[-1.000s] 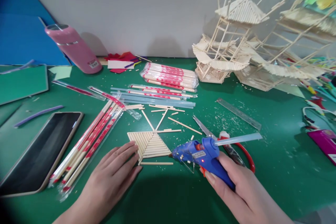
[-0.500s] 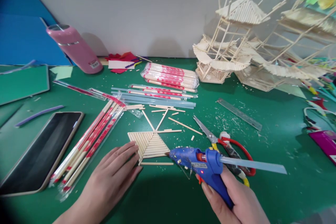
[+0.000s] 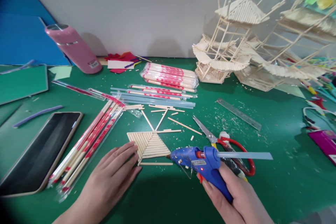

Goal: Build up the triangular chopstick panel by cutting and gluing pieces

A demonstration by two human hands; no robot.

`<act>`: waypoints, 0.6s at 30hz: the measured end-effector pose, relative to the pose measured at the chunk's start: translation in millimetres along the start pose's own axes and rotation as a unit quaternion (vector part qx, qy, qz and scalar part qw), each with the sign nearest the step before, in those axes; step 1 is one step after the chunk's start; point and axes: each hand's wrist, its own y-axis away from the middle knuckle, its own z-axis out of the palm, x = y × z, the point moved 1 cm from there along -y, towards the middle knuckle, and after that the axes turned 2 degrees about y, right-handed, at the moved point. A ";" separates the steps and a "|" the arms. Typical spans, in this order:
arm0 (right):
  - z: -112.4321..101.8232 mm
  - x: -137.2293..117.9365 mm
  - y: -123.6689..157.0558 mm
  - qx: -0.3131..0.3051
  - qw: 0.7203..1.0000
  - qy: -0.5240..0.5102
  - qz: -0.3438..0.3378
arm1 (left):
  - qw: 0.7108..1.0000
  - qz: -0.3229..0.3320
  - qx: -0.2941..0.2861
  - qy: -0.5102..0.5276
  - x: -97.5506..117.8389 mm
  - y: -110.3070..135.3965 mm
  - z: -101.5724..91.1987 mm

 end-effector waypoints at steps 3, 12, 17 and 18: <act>0.2 -6.0 -6.9 -0.071 0.997 -0.028 -0.004 | 1.000 0.000 0.001 -0.005 0.0 0.2 -0.4; -6.7 17.8 -2.0 -0.044 0.999 0.020 -0.007 | 1.000 0.000 0.007 0.002 0.3 -1.1 -0.1; -7.6 8.5 0.0 0.011 1.000 0.024 -0.006 | 1.000 0.001 0.006 -0.007 -0.5 -1.4 -0.7; -8.0 7.2 0.0 0.015 1.000 0.024 -0.008 | 1.000 0.000 0.005 -0.008 -0.7 -1.2 -0.5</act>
